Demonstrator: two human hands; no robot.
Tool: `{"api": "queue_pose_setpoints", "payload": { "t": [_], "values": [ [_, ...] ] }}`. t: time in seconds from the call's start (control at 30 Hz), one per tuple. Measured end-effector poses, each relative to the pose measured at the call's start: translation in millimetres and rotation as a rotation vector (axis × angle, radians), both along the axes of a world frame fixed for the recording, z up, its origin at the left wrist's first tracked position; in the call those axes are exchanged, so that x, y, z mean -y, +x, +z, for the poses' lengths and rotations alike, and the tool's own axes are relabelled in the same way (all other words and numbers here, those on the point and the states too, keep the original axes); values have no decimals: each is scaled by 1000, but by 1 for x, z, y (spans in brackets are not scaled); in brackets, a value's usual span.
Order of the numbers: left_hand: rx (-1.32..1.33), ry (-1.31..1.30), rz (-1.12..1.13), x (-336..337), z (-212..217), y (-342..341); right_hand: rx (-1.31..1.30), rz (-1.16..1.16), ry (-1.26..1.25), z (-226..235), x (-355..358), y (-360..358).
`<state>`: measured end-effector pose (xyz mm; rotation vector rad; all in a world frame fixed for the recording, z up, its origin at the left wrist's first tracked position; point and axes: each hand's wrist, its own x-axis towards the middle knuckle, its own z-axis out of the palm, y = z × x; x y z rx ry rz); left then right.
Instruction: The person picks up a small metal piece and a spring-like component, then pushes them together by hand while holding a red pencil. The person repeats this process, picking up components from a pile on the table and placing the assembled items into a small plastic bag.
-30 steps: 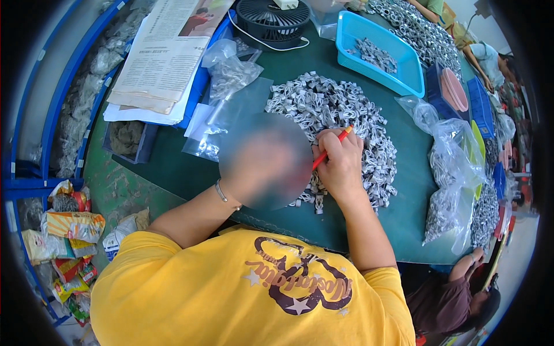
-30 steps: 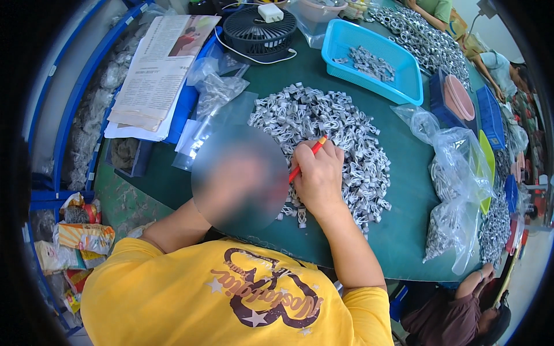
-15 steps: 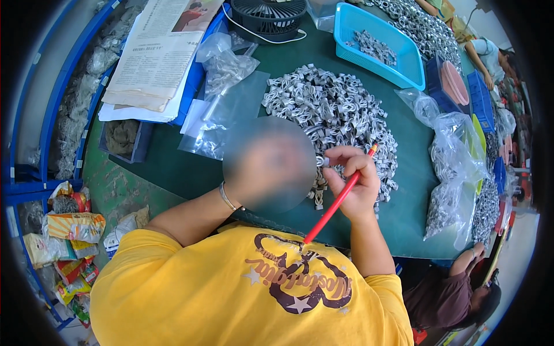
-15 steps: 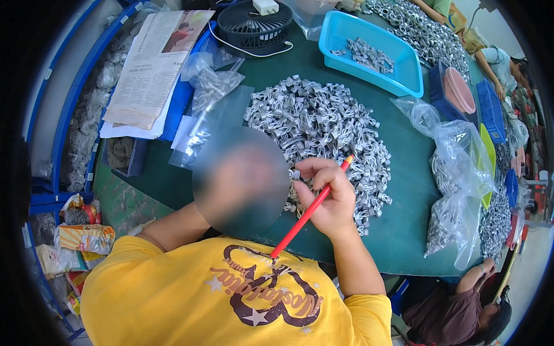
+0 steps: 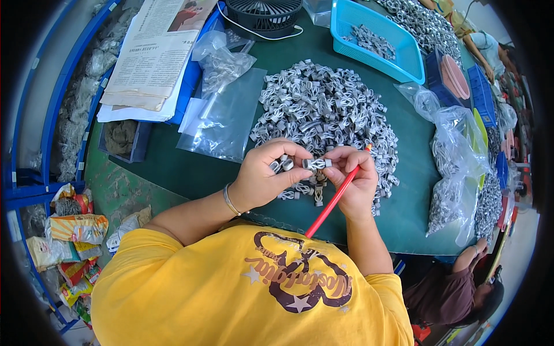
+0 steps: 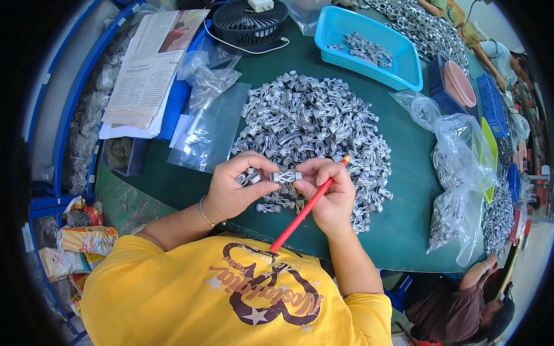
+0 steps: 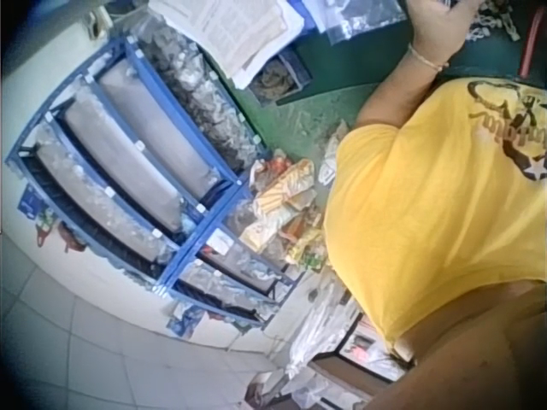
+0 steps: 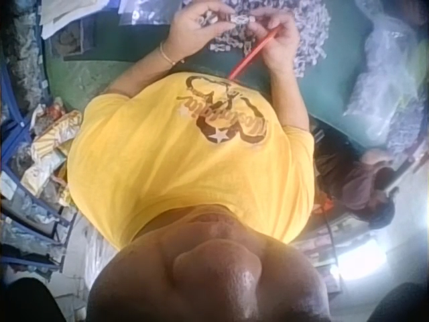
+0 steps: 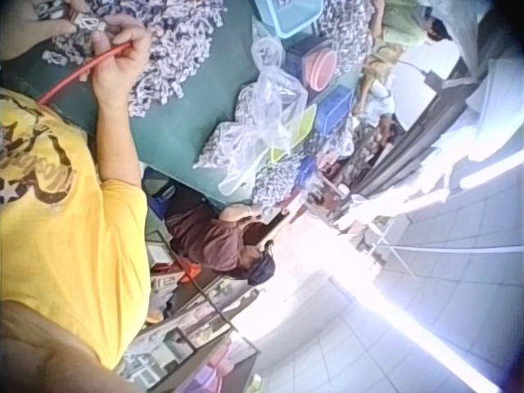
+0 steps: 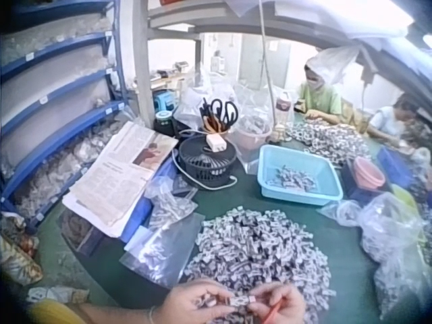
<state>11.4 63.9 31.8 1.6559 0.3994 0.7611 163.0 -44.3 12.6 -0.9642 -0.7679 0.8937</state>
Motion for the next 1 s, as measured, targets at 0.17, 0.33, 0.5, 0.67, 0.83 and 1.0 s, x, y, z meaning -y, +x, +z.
{"api": "queue_pose_setpoints", "payload": {
  "t": [0.17,0.33,0.5,0.67,0.83,1.0],
  "values": [
    [-198,-491,-12,4,13,-1,240,-157,83,7,2,-7],
    [-54,-927,-132,2,2,-3,711,-90,300,26,-2,-8],
    [189,-1285,-141,0,-8,-7,611,-278,-26,21,-6,-4],
    [274,-1130,-188,-12,-13,-11,975,-223,-128,16,-21,7],
    [143,-960,-42,-9,-7,-7,1256,-162,-221,17,-32,-5],
    [92,-880,-4,-10,-9,-7,1162,-270,-187,7,-28,-2]
  ]
}}
